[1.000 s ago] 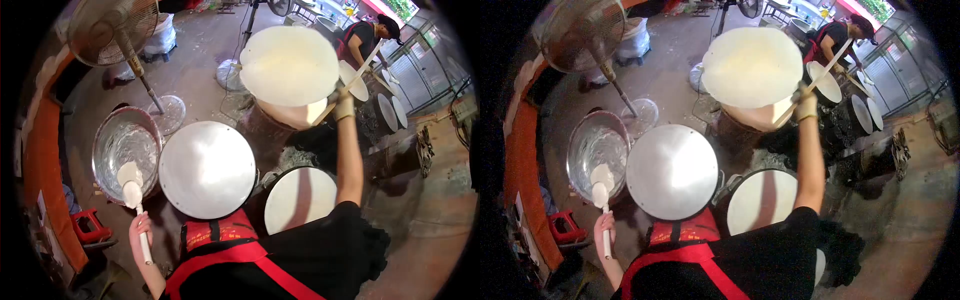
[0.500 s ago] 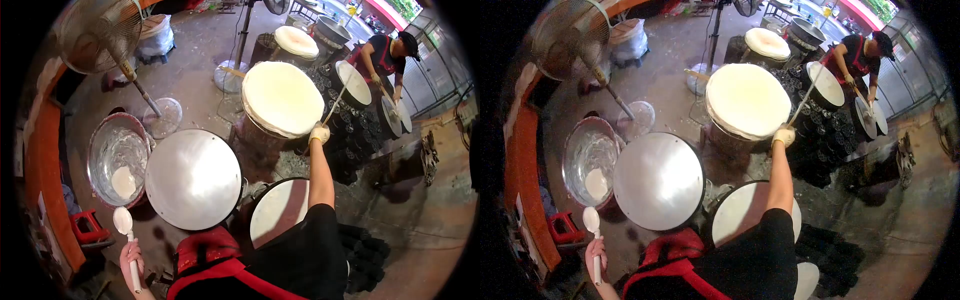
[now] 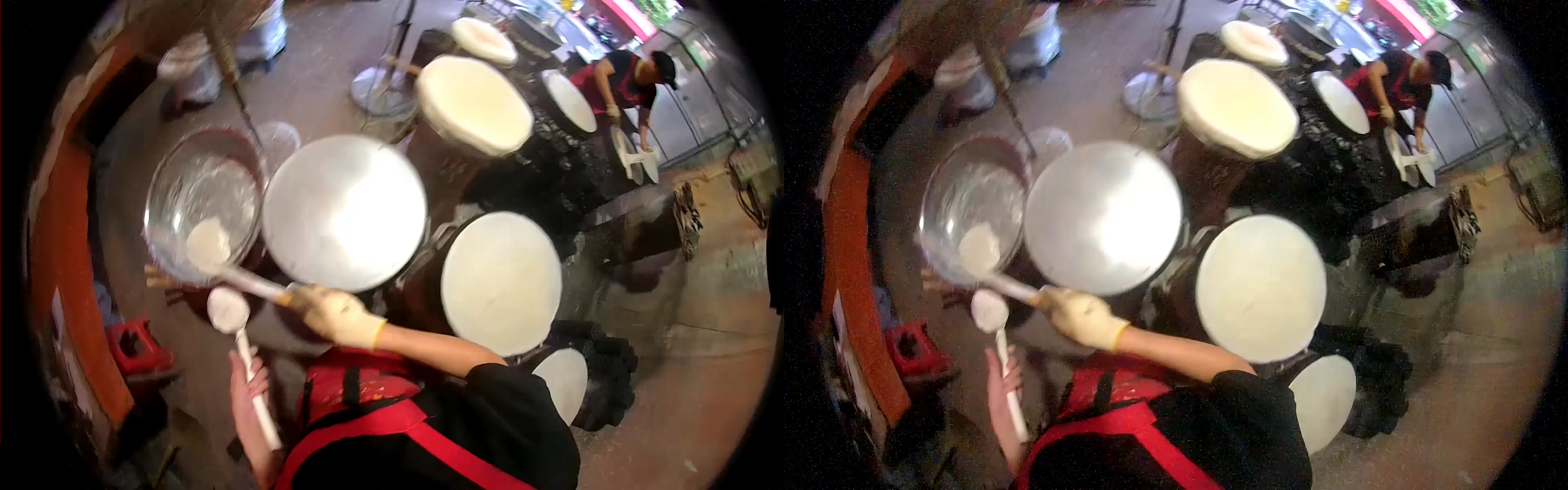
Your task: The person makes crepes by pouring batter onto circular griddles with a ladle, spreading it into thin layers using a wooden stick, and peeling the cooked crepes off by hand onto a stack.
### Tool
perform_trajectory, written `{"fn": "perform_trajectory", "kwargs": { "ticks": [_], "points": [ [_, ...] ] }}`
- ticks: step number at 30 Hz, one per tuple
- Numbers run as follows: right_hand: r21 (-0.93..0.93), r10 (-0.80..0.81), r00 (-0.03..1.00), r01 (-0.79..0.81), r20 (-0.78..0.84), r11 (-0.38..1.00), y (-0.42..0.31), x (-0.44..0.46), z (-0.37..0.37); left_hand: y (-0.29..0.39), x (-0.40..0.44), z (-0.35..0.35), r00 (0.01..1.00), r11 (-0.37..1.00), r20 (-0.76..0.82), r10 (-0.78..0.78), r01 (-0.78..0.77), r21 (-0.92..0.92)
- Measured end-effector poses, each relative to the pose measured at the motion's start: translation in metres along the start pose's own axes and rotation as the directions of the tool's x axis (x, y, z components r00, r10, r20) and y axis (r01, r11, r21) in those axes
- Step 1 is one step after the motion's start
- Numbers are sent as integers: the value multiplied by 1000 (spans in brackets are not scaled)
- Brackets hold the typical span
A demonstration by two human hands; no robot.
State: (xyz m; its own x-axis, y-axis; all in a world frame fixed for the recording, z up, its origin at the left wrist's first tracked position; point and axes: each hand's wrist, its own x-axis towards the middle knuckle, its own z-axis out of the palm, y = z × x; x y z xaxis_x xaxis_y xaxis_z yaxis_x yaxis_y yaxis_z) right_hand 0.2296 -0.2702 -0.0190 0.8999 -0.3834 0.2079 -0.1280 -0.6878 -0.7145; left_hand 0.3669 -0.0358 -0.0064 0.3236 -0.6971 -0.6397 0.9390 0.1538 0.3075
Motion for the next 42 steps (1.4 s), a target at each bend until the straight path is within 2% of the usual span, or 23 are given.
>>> {"fn": "perform_trajectory", "kwargs": {
  "ticks": [1, 2, 4, 5, 6, 7, 8, 9, 10, 11, 12, 13, 14, 19, 22, 23, 26, 32, 36, 40, 42],
  "points": [
    [170, 53, 998, -56, 25, 984, -40, -5, 28, -6, -2, -14, 994, 984, -91, 54, -37, 175],
    [148, 57, 978, -88, 203, 985, -66, -15, 59, -15, -4, -28, 976, 939, -186, 117, -47, 341],
    [145, 16, 959, -59, 284, 988, -99, -36, 89, -31, -9, -70, 962, 898, -249, 113, 8, 441],
    [432, 5, 916, -195, 402, 881, -86, -39, 105, -35, -20, -84, 962, 944, -268, 43, 49, 327],
    [471, 155, 822, -457, 549, 755, -71, -44, 112, -39, -29, -90, 964, 974, -265, -25, 83, 209],
    [546, 233, 790, -573, 567, 612, -33, -61, 148, -40, -43, -71, 939, 972, -339, 50, 33, 234],
    [466, 272, 723, -640, 635, 611, 2, -73, 164, -41, -50, -82, 938, 981, -346, 9, 58, 183],
    [254, 246, 689, -538, 681, 803, 50, -84, 174, -45, -57, -99, 933, 989, -360, -12, 63, 131],
    [-29, 208, 654, -273, 728, 962, 97, -95, 181, -51, -61, -115, 929, 995, -368, -35, 68, 78],
    [-185, 227, 599, -131, 768, 974, 146, -106, 190, -53, -66, -116, 902, 998, -431, -32, 51, 35],
    [23, 453, 528, -668, 718, 743, 216, -134, 211, -57, -70, -124, 885, 999, -465, -29, 39, 12],
    [340, 652, 427, -903, 627, 264, 283, -162, 233, -64, -72, -138, 884, 999, -465, -48, 40, -28],
    [364, 762, 162, -926, 627, -103, 352, -170, 219, -88, -58, -132, 878, 996, -472, -74, 47, -69],
    [514, 803, 254, -855, 539, -74, 412, -113, 213, -92, -58, -140, 873, 976, -470, -132, 32, -215],
    [798, 833, 283, -537, 476, -273, 443, -113, 243, -107, -50, -160, 890, 960, -434, -137, 12, -279],
    [731, 667, 416, -617, 617, -291, 452, -115, 243, -105, -49, -158, 889, 958, -438, -132, 2, -285],
    [699, 740, 348, -680, 575, -224, 442, -116, 234, -107, -48, -156, 887, 953, -445, -125, -17, -302],
    [645, 799, 311, -755, 514, -121, 432, -105, 229, -101, -50, -151, 892, 959, -437, -119, -12, -284],
    [534, 842, 268, -845, 468, -28, 424, -104, 227, -100, -50, -148, 890, 963, -439, -120, -4, -271],
    [221, 878, 287, -951, 382, 214, 415, -122, 215, -98, -50, -146, 889, 963, -439, -127, 6, -268],
    [-188, 860, 355, -877, 367, 443, 408, -149, 200, -95, -49, -147, 888, 968, -442, -129, 17, -249]
  ]
}}
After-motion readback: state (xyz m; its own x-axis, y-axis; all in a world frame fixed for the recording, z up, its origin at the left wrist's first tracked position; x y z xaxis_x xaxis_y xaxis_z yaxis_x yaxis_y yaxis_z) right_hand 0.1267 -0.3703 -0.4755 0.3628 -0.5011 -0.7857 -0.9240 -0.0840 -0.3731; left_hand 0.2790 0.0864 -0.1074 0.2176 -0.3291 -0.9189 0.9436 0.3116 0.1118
